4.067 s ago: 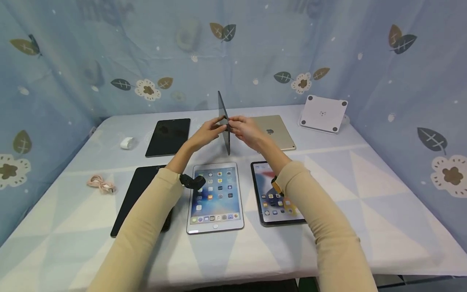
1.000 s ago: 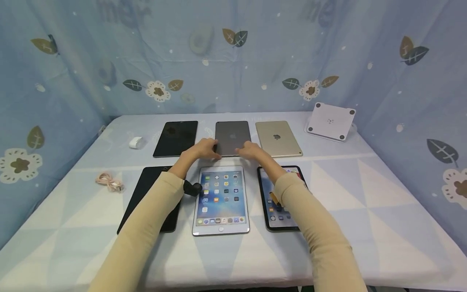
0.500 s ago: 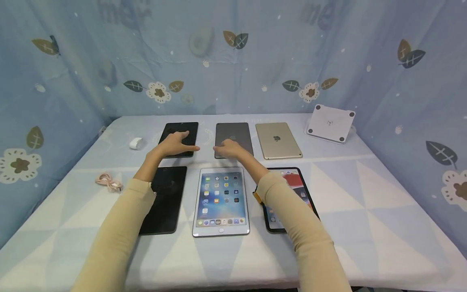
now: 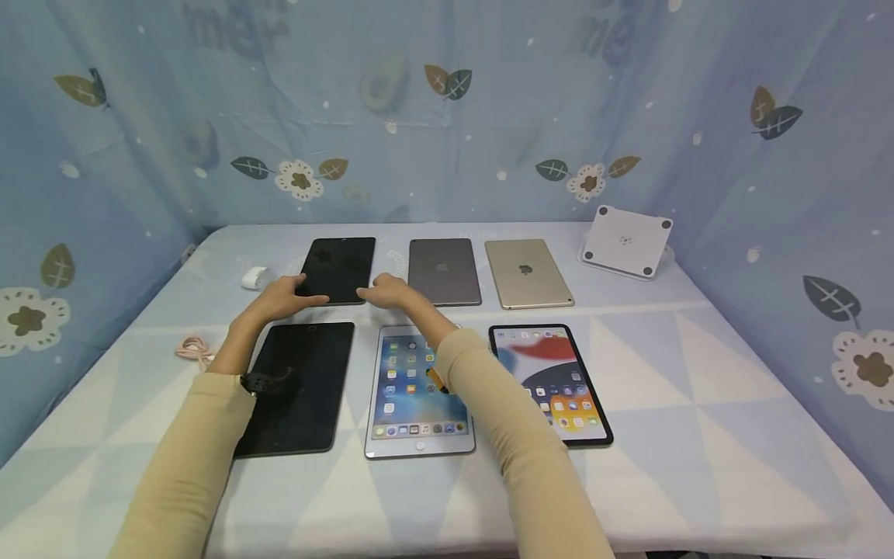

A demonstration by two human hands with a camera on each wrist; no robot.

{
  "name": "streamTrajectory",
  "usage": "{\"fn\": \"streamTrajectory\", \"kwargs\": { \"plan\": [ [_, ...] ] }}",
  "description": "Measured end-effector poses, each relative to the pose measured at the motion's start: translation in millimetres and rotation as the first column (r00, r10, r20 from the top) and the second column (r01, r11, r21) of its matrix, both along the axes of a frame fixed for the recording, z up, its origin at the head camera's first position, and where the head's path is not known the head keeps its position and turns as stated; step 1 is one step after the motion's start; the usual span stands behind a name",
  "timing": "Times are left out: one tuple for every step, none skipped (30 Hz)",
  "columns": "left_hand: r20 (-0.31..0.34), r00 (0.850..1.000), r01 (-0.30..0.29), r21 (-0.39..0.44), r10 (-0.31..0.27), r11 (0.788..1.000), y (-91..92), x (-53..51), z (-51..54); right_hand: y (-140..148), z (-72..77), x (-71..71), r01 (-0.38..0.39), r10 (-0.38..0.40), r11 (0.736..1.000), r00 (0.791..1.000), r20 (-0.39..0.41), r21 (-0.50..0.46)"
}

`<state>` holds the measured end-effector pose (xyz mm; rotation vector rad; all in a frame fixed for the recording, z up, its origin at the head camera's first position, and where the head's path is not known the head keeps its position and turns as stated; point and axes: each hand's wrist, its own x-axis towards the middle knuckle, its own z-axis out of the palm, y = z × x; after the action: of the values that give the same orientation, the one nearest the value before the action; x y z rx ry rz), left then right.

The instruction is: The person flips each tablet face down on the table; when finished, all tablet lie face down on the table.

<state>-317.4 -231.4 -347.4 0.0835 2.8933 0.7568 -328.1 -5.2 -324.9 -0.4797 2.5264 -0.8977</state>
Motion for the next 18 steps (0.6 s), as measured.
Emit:
{"fn": "streamTrajectory", "kwargs": {
  "plan": [
    [0.002, 1.0, -0.011, -0.002, 0.011, 1.0, -1.6, 0.7, -0.9, -5, -3.2, -1.6, -0.009, 0.009, 1.0, 1.0, 0.007, 0.005],
    [0.004, 1.0, -0.019, -0.001, 0.019, 1.0, -2.9, 1.0, -2.1, -9, -7.4, -5.1, -0.016, 0.016, 1.0, 1.0, 0.01, 0.016],
    [0.003, 1.0, -0.024, -0.003, 0.024, 1.0, -3.7, 0.8, -3.2, -12, -8.7, -4.7, -0.015, 0.015, 0.999, 1.0, 0.006, 0.04],
    [0.001, 1.0, -0.026, -0.003, 0.026, 1.0, -4.1, 0.6, -4.0, -16, -20.0, -15.4, -0.024, 0.025, 0.998, 0.999, -0.025, 0.053],
    [-0.001, 1.0, -0.03, -0.007, 0.03, 1.0, -4.2, 0.4, -4.4, -20, -32.1, -27.5, -0.026, 0.029, 0.997, 0.999, -0.044, 0.069],
    [-0.003, 0.999, -0.033, -0.015, 0.033, 0.999, -4.1, 0.4, -4.7, -24, -44.8, -40.7, -0.026, 0.032, 0.996, 0.997, -0.064, 0.087],
    [-0.003, 0.999, -0.036, -0.024, 0.036, 0.999, -4.4, 0.1, -5.0, -27, -56.6, -53.7, -0.027, 0.034, 0.994, 0.997, -0.071, 0.102],
    [-0.001, 0.999, -0.039, -0.034, 0.039, 0.999, -4.8, 0.2, -5.2, -30, -68.3, -65.6, -0.026, 0.037, 0.993, 0.995, -0.095, 0.118],
    [0.002, 0.999, -0.04, -0.047, 0.04, 0.998, -5.2, 0.1, -5.3, -33, -78.8, -76.3, -0.023, 0.039, 0.991, 0.993, -0.112, 0.135],
    [0.006, 0.999, -0.04, -0.061, 0.04, 0.997, -5.8, 0.1, -5.5, -37, -93.0, -91.6, -0.028, 0.046, 0.99, 0.991, -0.126, 0.141],
    [0.008, 0.999, -0.038, -0.075, 0.039, 0.996, -6.3, 0.2, -5.9, -38, -95.3, -95.5, -0.027, 0.043, 0.988, 0.994, -0.097, 0.155],
    [0.009, 0.999, -0.034, -0.086, 0.035, 0.996, -6.8, 0.2, -6.2, -40, -97.0, -97.5, -0.022, 0.039, 0.985, 0.994, -0.098, 0.17],
    [0.009, 1.0, -0.029, -0.091, 0.03, 0.995, -7.3, -0.1, -6.9, -41, -99.4, -100.4, -0.019, 0.038, 0.984, 0.994, -0.098, 0.179],
    [0.009, 1.0, -0.023, -0.094, 0.024, 0.995, -7.6, -0.3, -7.6, -43, -103.1, -104.4, -0.013, 0.035, 0.982, 0.993, -0.111, 0.191],
    [0.007, 1.0, -0.017, -0.097, 0.018, 0.995, -7.7, -0.8, -8.5, -44, -104.6, -106.8, -0.006, 0.027, 0.98, 0.994, -0.102, 0.199],
    [0.006, 1.0, -0.016, -0.097, 0.017, 0.995, -7.7, -0.8, -9.2, -44, -106.1, -109.8, -0.011, 0.028, 0.979, 0.996, -0.086, 0.203],
    [0.006, 1.0, -0.016, -0.098, 0.017, 0.995, -7.6, -0.6, -9.9, -45, -108.5, -113.8, -0.016, 0.027, 0.98, 0.998, -0.055, 0.198],
    [0.007, 1.0, -0.016, -0.1, 0.017, 0.995, -7.9, -0.5, -10.7, -47, -112.9, -117.5, -0.014, 0.027, 0.98, 0.998, -0.063, 0.199]
  ]
}}
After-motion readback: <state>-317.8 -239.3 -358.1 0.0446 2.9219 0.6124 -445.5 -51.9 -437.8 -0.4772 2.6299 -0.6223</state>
